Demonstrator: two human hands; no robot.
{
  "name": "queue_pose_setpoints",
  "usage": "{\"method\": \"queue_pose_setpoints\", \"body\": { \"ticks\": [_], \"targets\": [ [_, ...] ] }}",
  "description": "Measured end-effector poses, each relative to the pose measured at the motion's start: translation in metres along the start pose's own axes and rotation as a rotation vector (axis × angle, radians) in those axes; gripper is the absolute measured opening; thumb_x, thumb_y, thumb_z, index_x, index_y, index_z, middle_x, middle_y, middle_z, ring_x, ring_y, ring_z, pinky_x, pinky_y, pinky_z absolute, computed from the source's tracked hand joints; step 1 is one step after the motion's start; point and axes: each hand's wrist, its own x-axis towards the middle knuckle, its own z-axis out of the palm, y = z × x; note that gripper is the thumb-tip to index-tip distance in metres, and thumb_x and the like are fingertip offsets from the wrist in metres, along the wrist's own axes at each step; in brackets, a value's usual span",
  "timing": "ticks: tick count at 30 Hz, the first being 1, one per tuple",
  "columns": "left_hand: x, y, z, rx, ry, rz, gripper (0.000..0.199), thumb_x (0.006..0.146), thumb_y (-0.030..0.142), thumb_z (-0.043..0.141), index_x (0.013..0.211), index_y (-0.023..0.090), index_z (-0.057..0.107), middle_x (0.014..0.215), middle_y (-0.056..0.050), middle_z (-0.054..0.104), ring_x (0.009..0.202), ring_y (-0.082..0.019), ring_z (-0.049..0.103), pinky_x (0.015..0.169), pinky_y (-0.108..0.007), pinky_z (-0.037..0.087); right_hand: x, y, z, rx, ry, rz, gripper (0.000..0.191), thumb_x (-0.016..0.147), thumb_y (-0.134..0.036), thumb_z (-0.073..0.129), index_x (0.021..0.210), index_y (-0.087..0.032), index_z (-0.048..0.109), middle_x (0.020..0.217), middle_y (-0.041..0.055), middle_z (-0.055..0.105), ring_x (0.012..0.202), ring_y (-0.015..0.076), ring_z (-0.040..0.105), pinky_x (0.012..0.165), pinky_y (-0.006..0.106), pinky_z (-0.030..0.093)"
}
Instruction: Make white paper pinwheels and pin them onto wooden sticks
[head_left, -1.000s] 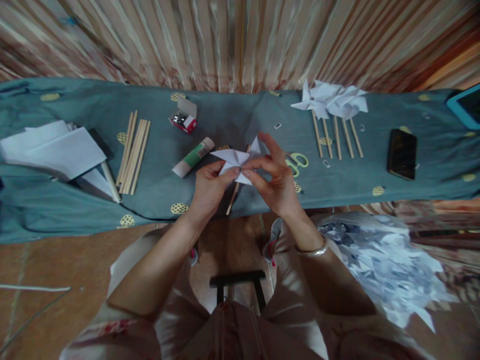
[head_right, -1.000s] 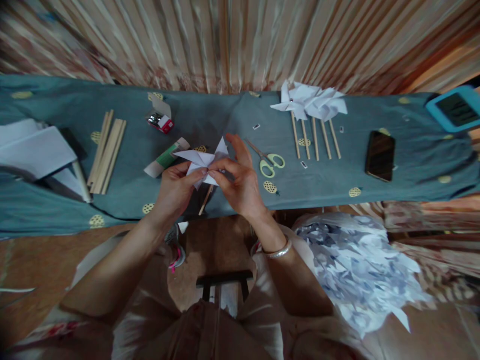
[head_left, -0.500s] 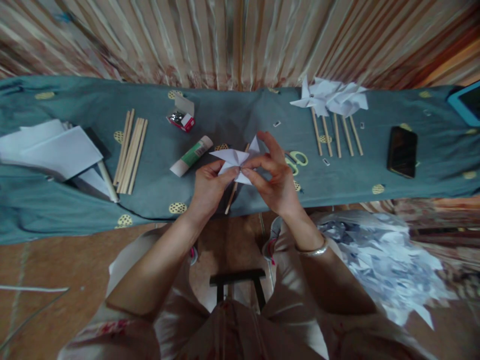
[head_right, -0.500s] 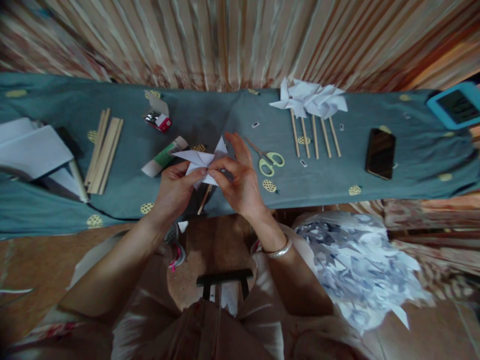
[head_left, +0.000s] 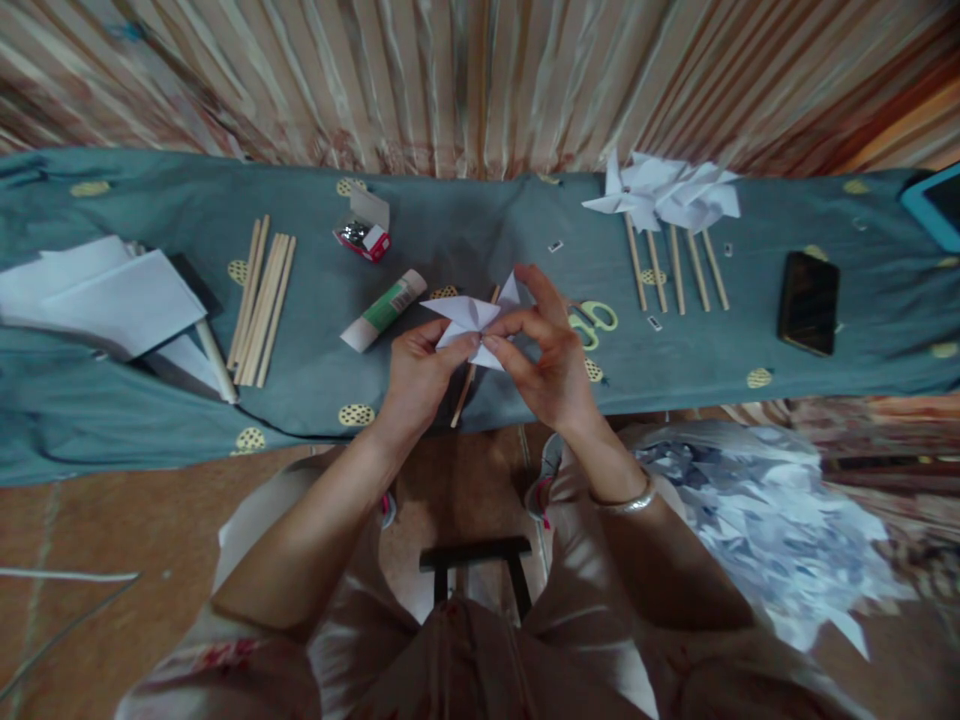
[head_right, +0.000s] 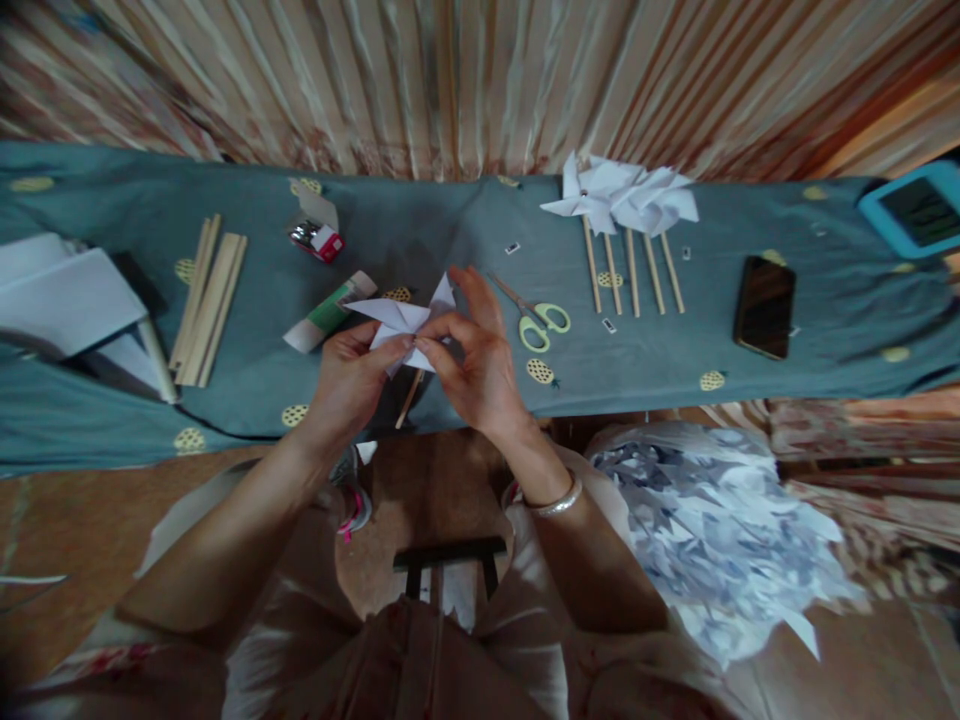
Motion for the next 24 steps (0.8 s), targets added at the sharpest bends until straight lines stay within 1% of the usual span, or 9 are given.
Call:
{"method": "queue_pose_setpoints", "body": {
  "ticks": [2, 5, 9, 12, 15, 17, 21, 24],
  "targets": [
    [0.000, 0.000, 0.000, 0.007, 0.004, 0.006, 0.017, 0.064, 0.027, 0.080, 0.075, 0.016, 0.075, 0.069, 0.002, 0.070, 0.062, -0.011, 0.058, 0.062, -0.023, 0.046, 0.000, 0.000, 0.001, 0.011, 0.007, 0.016, 0.002, 0.083, -0.024, 0.068, 0.082, -0.026, 0.070, 0.145, 0.0003, 0.052, 0.145, 0.0254, 0.034, 0.121, 0.050, 0.026],
    [0.000, 0.000, 0.001, 0.012, 0.006, 0.019, 0.020, 0.065, 0.028, 0.080, 0.079, 0.016, 0.075, 0.075, 0.000, 0.072, 0.067, -0.013, 0.061, 0.068, -0.025, 0.049, 0.000, -0.001, 0.003, 0.016, 0.017, 0.041, 0.003, 0.083, -0.025, 0.068, 0.081, -0.026, 0.069, 0.145, 0.0006, 0.052, 0.145, 0.0245, 0.035, 0.122, 0.048, 0.026],
    [0.001, 0.000, 0.001, 0.013, 0.011, 0.012, 0.019, 0.063, 0.028, 0.080, 0.078, 0.017, 0.075, 0.075, 0.001, 0.072, 0.068, -0.013, 0.060, 0.068, -0.025, 0.049, -0.001, -0.003, 0.005, 0.022, 0.020, 0.081, 0.004, 0.083, -0.030, 0.068, 0.081, -0.026, 0.069, 0.145, -0.0001, 0.052, 0.145, 0.0232, 0.035, 0.123, 0.048, 0.025],
    [0.001, 0.001, 0.001, 0.004, 0.004, 0.014, 0.021, 0.063, 0.029, 0.079, 0.081, 0.017, 0.076, 0.078, 0.000, 0.073, 0.070, -0.014, 0.061, 0.070, -0.025, 0.049, -0.001, -0.006, 0.006, 0.032, 0.039, 0.107, 0.003, 0.082, -0.030, 0.068, 0.082, -0.027, 0.069, 0.146, -0.0007, 0.051, 0.145, 0.0233, 0.035, 0.123, 0.049, 0.025],
    [0.002, 0.002, 0.001, -0.026, -0.005, 0.002, 0.022, 0.063, 0.031, 0.080, 0.081, 0.017, 0.076, 0.078, -0.001, 0.073, 0.069, -0.014, 0.062, 0.070, -0.026, 0.048, -0.001, -0.008, 0.007, 0.041, 0.051, 0.142, 0.007, 0.082, -0.029, 0.067, 0.087, -0.026, 0.068, 0.147, 0.0020, 0.050, 0.144, 0.0238, 0.038, 0.121, 0.048, 0.028],
    [0.002, 0.002, 0.000, -0.045, -0.011, -0.007, 0.022, 0.062, 0.031, 0.081, 0.079, 0.017, 0.076, 0.076, 0.000, 0.073, 0.068, -0.014, 0.061, 0.069, -0.026, 0.048, -0.001, -0.009, 0.006, 0.041, 0.057, 0.163, 0.015, 0.081, -0.030, 0.068, 0.096, -0.024, 0.068, 0.149, 0.0052, 0.048, 0.143, 0.0250, 0.039, 0.120, 0.049, 0.030],
    [0.002, 0.005, -0.001, -0.045, -0.027, -0.015, 0.022, 0.062, 0.031, 0.083, 0.077, 0.016, 0.076, 0.072, 0.000, 0.071, 0.068, -0.013, 0.061, 0.069, -0.025, 0.047, -0.001, -0.006, 0.009, 0.073, 0.080, 0.189, 0.044, 0.079, -0.033, 0.070, 0.121, -0.024, 0.061, 0.151, 0.0095, 0.046, 0.144, 0.0264, 0.038, 0.117, 0.048, 0.034],
    [0.002, 0.008, -0.001, -0.031, -0.021, -0.023, 0.023, 0.061, 0.032, 0.084, 0.075, 0.016, 0.075, 0.070, 0.000, 0.070, 0.065, -0.012, 0.059, 0.066, -0.023, 0.047, -0.002, 0.000, 0.016, 0.194, 0.107, 0.243, 0.064, 0.078, -0.037, 0.072, 0.136, -0.023, 0.049, 0.148, 0.0136, 0.048, 0.138, 0.0259, 0.046, 0.112, 0.046, 0.041]
  ]
}}
